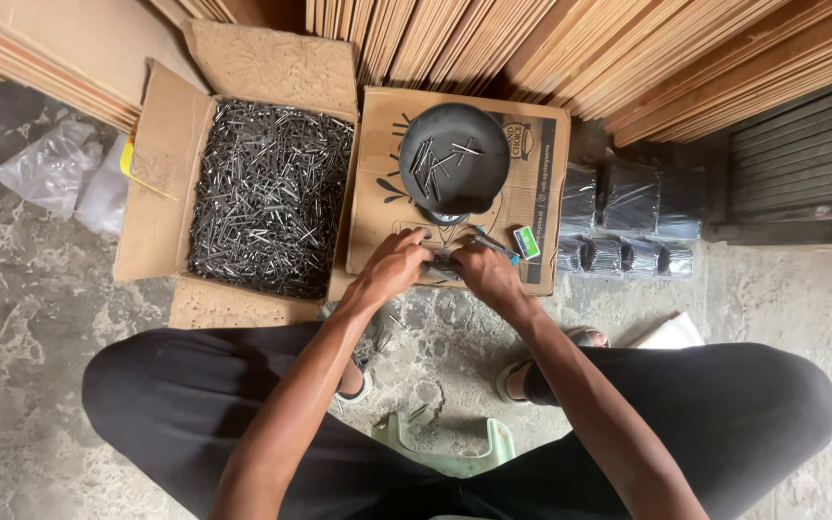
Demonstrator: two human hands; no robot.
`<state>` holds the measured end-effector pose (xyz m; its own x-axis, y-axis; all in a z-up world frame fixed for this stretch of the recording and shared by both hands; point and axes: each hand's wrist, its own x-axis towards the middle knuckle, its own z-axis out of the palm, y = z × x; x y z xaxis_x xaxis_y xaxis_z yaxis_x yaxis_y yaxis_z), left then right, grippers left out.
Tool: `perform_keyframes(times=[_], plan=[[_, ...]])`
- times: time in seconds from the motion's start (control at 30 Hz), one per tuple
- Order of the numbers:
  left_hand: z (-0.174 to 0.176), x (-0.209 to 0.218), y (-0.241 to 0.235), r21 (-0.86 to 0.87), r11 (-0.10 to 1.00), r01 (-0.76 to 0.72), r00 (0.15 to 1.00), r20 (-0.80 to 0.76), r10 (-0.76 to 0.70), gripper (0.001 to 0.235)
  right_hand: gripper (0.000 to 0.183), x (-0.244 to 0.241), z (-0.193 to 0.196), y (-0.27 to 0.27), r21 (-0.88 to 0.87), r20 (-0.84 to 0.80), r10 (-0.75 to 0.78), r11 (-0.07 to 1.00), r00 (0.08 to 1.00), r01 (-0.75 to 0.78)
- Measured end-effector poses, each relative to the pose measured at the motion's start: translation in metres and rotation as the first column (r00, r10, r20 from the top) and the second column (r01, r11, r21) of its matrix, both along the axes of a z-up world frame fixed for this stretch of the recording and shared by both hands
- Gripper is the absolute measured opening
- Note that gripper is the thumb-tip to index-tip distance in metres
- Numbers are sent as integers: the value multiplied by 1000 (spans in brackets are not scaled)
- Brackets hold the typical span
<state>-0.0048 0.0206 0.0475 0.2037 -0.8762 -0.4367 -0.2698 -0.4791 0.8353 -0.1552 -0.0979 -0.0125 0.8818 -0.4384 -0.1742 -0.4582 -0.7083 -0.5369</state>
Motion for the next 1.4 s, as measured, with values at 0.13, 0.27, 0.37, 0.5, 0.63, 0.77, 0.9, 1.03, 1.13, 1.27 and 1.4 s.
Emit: perform_keyframes(times=[0.13,0.27,0.37,0.5,0.63,0.77,0.9,1.03,1.13,1.27,1.4], plan=[[-6,2,-2,-40,997,64,993,101,-60,38,14,4,16,2,-47,-26,33,998,999,-35],[-10,4,-5,-74,988,134,971,210,-116,34,16,-10,-15,2,-69,-101,67,995,993,-74],[-16,7,-5,-86,980,180,950,272,-151,31,11,-7,-4,2,-38,-135,65,997,989,-71],[-20,8,-8,-103,967,231,921,343,-183,28,12,-7,-5,1,54,-144,5,999,990,3],[-26,10,-11,-119,944,306,867,444,-225,24,14,-3,26,3,99,-119,8,995,993,4],[-32,13,-11,-123,918,377,803,537,-258,20,20,6,35,-3,149,-122,-67,985,990,85],[-41,6,-17,-149,909,389,750,624,-219,48,20,10,45,-4,170,-118,-70,981,991,90],[-66,6,-18,-165,901,402,687,704,-178,34,21,8,64,-7,196,-152,-42,978,987,71],[-98,7,-15,-178,892,415,627,767,-138,22,23,8,77,-10,226,-142,-42,971,989,74],[-61,5,-14,-229,883,410,582,811,-60,14,19,10,76,-19,165,-7,-82,983,997,82],[-52,6,-15,-294,872,392,555,831,31,12,18,23,33,-52,-12,141,-175,984,974,179]])
